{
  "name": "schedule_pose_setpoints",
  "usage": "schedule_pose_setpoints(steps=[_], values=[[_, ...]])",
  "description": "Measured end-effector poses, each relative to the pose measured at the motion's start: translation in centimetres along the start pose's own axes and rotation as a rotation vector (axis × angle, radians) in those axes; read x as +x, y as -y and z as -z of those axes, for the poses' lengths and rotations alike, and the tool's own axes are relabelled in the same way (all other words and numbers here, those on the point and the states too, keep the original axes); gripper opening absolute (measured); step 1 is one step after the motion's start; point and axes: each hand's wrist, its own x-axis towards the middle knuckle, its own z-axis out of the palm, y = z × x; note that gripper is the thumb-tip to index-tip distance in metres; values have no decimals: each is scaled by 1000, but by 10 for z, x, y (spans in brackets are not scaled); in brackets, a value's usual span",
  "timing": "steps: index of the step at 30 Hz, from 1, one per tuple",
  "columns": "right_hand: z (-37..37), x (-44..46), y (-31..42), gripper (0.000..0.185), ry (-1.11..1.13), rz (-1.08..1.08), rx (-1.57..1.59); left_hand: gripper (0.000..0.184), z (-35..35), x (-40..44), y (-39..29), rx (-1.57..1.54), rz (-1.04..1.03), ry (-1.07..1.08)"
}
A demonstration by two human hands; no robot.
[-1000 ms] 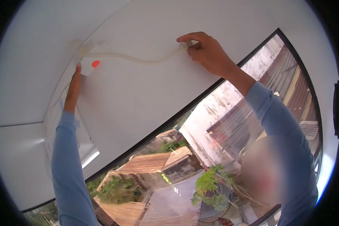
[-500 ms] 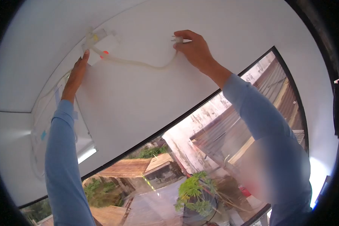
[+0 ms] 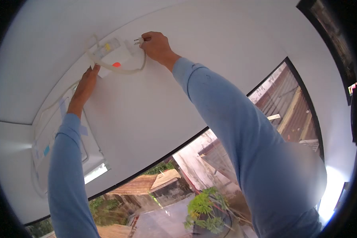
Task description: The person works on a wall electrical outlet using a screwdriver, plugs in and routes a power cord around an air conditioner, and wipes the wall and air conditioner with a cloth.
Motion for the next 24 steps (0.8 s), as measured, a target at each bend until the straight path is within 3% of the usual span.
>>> schedule_pose_setpoints(steps=[4, 10, 13, 14, 17, 20, 24], values=[[-11, 10, -1, 42, 45, 46, -48, 91, -3, 18, 29, 29, -32, -45], [-7, 12, 1, 44, 103, 120, -7, 97, -1, -1, 3, 33, -52, -34], [-12, 5, 3, 44, 48, 93, -6, 98, 4, 0, -4, 50, 112, 5], [-14, 3, 3, 44, 19, 77, -9, 98, 3, 6, 5, 41, 74, -2], [-24, 3, -4, 31, -93, 121, 157, 98, 2, 20, 30, 37, 11, -20], [-20, -3, -3, 30, -37, 87, 210, 99, 2, 18, 28, 73, 60, -41], [-26, -1, -9, 32, -88, 284, -62, 103, 0, 4, 9, 49, 62, -26]])
